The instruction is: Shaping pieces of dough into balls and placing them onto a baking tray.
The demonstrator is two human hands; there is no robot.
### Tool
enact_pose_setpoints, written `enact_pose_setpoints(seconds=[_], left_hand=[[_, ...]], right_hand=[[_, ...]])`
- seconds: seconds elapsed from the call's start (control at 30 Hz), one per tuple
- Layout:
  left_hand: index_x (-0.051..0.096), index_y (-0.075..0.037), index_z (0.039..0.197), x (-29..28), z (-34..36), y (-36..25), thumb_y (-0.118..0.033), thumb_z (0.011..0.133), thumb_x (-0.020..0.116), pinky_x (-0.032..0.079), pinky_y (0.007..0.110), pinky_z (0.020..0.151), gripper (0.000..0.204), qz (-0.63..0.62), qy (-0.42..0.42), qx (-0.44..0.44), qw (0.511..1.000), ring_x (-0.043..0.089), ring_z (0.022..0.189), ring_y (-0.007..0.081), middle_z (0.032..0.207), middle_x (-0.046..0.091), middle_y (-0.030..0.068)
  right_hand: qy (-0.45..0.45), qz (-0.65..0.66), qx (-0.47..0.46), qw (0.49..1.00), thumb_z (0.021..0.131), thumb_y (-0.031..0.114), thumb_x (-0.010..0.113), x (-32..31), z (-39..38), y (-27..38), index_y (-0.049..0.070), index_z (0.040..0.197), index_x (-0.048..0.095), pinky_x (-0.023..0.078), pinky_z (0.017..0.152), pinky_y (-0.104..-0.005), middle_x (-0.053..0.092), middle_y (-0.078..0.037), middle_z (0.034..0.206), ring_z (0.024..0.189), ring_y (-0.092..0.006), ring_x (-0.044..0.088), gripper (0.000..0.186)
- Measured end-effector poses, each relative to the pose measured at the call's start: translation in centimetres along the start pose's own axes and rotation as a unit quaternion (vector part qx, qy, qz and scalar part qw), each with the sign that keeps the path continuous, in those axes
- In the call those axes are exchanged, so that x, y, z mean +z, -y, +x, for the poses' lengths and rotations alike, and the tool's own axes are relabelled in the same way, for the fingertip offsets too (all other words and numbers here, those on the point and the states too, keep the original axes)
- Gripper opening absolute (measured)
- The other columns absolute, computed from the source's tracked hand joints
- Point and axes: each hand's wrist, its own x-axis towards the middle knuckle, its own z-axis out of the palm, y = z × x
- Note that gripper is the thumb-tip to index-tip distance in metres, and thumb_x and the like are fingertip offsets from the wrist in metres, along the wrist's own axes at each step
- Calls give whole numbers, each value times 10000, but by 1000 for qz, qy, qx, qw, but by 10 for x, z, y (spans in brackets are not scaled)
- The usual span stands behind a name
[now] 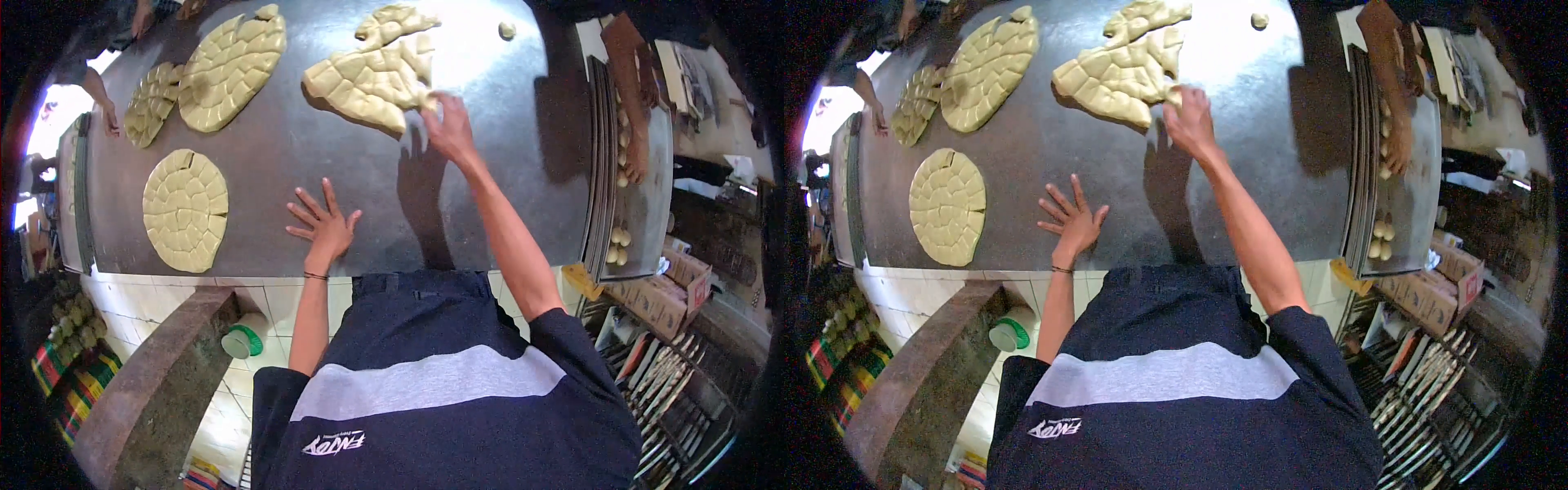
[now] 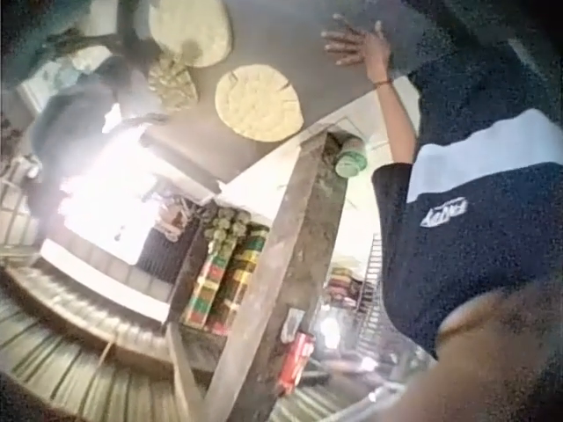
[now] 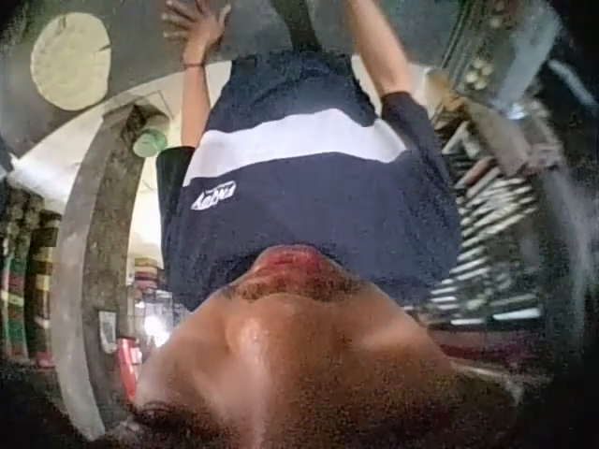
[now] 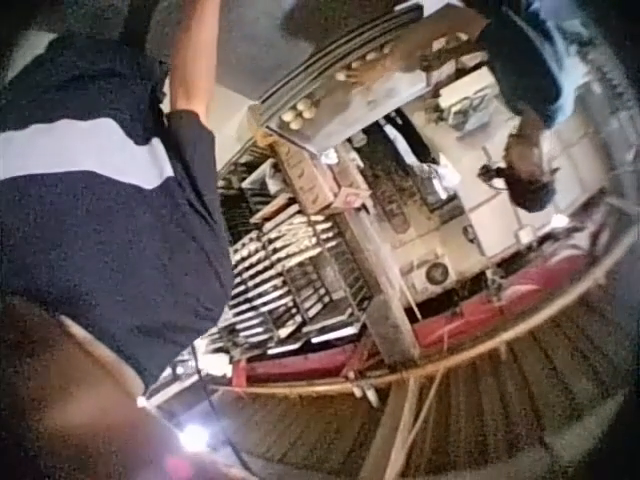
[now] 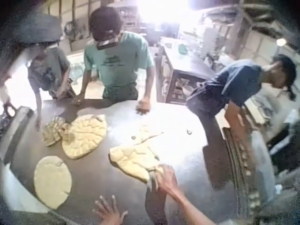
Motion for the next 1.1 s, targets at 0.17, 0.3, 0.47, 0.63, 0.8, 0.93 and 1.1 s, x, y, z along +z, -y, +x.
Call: enact_pose_setpoints(seconds=[0.17, 0.3, 0.47, 0.63, 0.8, 0.93, 1.1], left_hand=[[-171, -244, 1631, -3, -1, 2, -587, 960, 596, -9, 919, 952, 1075, -24, -15, -2, 1000, -268, 1384, 699, 1586, -313, 360], [-168, -244, 1633, -1, 1, 2, -592, 954, 597, -9, 923, 946, 1080, -32, -40, 13, 999, -248, 1385, 710, 1589, -290, 374], [-172, -230, 1632, 2, 1, 2, -600, 959, 580, -8, 926, 943, 1075, -20, -37, 24, 999, -246, 1378, 719, 1585, -293, 378], [-171, -222, 1631, -1, 2, 3, -603, 976, 550, -8, 924, 942, 1046, -16, 6, 16, 1000, -257, 1370, 720, 1574, -319, 376], [-151, -217, 1636, 6, -1, 2, -605, 983, 537, 1, 916, 958, 1024, 3, -26, 25, 999, -239, 1375, 723, 1578, -308, 378], [-101, -197, 1647, 2, -4, -4, -590, 976, 567, 49, 912, 966, 1025, 21, -69, 30, 997, -153, 1388, 744, 1599, -218, 403], [331, -116, 1596, -17, -7, -64, -337, 1007, 604, 181, 732, 1155, 686, -86, -24, 239, 967, 117, 1521, 553, 1646, 150, 343]], right_hand=[[-163, 42, 229, 959, 935, 268, 632, 78, 70, 26, 54, 1412, 462, 480, 988, -522, 577, -329, 1269, 1129, -462, 611, 549], [-184, -61, 266, 944, 925, 276, 655, 94, 103, 24, -4, 1395, 369, 469, 939, -570, 551, -286, 1212, 1124, -473, 594, 617], [-79, 66, 161, 982, 875, 303, 750, 55, 126, -22, -12, 1302, 469, 544, 790, -467, 674, -222, 1021, 926, -326, 684, 600], [26, 212, 158, 964, 934, 263, 762, 25, 21, -58, 58, 1293, 595, 529, 662, -327, 707, -134, 1010, 822, -165, 659, 445], [101, 144, 200, 964, 932, 229, 717, -27, -131, -66, 51, 1275, 626, 548, 758, -347, 753, -135, 954, 861, -189, 706, 397], [107, 76, 207, 969, 905, 206, 724, -77, -216, -81, 41, 1266, 637, 546, 832, -362, 751, -147, 1040, 932, -217, 709, 406], [88, 136, 294, 942, 904, 229, 729, -112, -268, -90, 55, 1250, 661, 547, 872, -375, 752, -147, 1074, 997, -236, 715, 393]])
